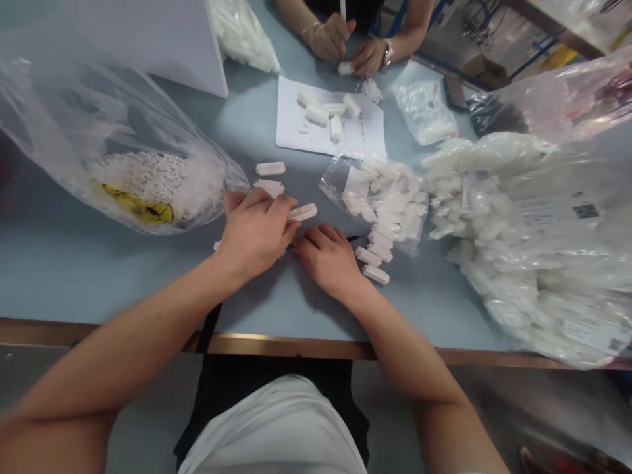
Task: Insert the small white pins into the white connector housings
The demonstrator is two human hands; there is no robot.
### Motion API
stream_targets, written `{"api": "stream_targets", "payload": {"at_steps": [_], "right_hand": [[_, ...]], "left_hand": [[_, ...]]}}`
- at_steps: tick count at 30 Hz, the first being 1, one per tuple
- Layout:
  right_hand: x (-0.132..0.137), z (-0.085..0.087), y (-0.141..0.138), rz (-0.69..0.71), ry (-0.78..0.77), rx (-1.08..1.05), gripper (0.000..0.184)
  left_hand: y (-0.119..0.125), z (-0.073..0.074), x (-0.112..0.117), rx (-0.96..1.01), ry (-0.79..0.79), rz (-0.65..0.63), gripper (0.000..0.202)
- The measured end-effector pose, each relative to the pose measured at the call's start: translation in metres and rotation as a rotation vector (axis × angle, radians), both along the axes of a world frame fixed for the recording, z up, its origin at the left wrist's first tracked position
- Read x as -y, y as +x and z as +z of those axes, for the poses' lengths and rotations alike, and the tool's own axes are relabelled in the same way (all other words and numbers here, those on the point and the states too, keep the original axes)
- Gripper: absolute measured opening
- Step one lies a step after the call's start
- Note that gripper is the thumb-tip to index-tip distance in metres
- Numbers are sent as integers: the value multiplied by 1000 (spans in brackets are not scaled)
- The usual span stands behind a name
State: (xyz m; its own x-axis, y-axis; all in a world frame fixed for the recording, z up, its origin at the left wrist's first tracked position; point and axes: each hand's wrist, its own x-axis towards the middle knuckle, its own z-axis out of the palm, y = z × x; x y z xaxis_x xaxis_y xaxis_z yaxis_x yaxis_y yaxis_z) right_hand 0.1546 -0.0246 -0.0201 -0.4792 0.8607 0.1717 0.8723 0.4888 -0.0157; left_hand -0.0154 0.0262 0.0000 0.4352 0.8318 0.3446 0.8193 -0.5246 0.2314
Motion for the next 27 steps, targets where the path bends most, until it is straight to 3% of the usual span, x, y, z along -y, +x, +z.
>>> {"api": "stream_targets", "payload": {"at_steps": [8,12,18,21,27], "right_hand": [[-3,-9,-1,-6,37,-42,24],[2,4,16,-16,-29,-155,16],[14,25,47,-65,-82,-454,12],[15,26,54,-34,-103,-401,11],[16,25,57,38,-125,-174,20]], "left_hand": [[2,-3,2,10,18,-44,25],[1,-7,3,15,35,-122,25],[5,-11,13,-88,96,-349,24],[8,-11,18,-132,85,-415,22],[10,-12,21,-189,69,-426,20]]}}
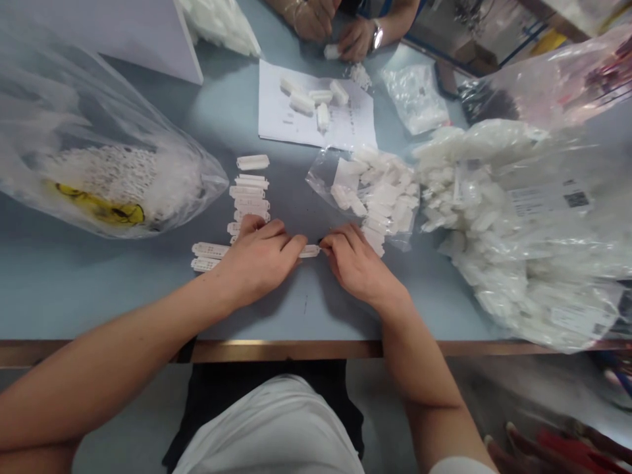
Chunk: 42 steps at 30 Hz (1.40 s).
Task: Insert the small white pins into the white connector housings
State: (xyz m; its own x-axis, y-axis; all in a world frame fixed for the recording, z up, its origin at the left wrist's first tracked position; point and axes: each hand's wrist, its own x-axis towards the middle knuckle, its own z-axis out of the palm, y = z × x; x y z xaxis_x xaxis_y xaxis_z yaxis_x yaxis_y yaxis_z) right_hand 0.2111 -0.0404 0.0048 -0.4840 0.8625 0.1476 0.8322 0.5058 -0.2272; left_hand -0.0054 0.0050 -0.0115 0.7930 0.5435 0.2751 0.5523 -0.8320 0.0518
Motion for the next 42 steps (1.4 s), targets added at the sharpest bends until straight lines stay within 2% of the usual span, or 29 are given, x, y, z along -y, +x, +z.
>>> {"api": "stream_targets", "payload": {"at_steps": [9,21,26,34,42], "right_hand": [[2,1,-4,67,53,218,29],[4,0,-6,84,88,260,30],[3,0,-6,77,92,236,28],[2,-8,-5,55,85,206,24],[2,-5,-5,51,76,99,20]], "left_hand": [[1,0,1,31,-6,21,20],[2,-1,3,43,-12,25,18],[3,-1,3,55,-43,26,19],[2,-2,3,51,8,21,16],[2,-2,3,46,-3,17,17]]}}
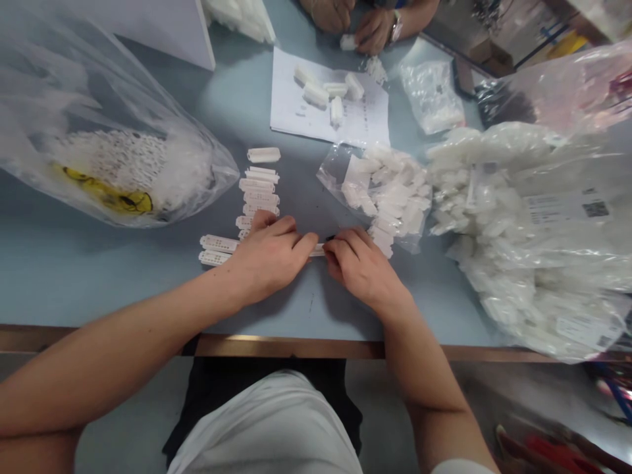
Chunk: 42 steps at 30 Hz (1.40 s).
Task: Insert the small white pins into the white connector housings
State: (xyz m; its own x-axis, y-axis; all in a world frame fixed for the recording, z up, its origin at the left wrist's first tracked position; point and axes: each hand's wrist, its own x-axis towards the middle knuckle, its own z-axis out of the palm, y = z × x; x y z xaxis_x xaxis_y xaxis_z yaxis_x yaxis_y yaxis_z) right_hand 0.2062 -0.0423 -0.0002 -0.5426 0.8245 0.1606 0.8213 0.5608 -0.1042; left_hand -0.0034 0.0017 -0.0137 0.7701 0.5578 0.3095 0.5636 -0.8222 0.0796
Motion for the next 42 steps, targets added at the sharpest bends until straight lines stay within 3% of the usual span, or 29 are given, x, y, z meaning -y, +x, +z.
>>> {"api": "stream_targets", "payload": {"at_steps": [16,30,42], "right_hand": [[-1,-2,-2,-103,-51,-242,11],[-3,0,4,7,-52,-148,16],[-4,5,1,-3,-30,-112,17]], "left_hand": [[2,0,1,25,9,-32,17],[1,0,1,21,34,-28,17],[2,1,1,23,26,-22,17]]}}
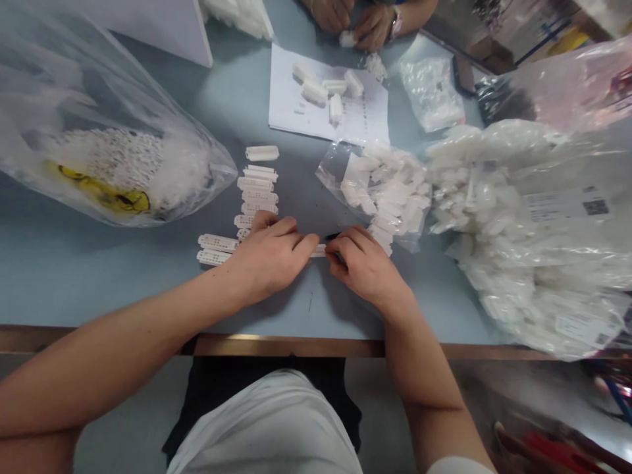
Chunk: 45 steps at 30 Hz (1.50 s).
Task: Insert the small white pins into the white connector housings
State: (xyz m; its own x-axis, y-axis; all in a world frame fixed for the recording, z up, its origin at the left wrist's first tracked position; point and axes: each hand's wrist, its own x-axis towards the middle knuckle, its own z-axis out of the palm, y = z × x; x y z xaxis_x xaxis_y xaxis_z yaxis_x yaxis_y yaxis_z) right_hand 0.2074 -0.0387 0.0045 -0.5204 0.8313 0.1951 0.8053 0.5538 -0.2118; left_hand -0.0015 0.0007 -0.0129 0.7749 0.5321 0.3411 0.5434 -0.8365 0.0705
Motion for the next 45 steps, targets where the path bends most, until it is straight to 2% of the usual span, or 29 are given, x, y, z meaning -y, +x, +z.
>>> {"api": "stream_targets", "payload": {"at_steps": [11,21,25,29,37,40,45], "right_hand": [[7,1,2,60,66,112,20],[10,3,0,82,29,210,23],[9,4,3,98,31,152,21],[7,8,8,43,108,51,24],[7,4,6,108,88,178,21],[6,2,8,98,119,161,21],[6,2,10,21,177,131,17]], "left_hand": [[0,1,1,-2,8,17,17],[0,1,1,-19,-18,14,17],[0,1,1,-17,-19,12,17],[0,2,1,-28,-29,18,17],[1,0,-1,-40,-67,24,17],[-10,8,-11,-5,-98,52,23],[-38,32,-34,35,-58,199,21]]}}
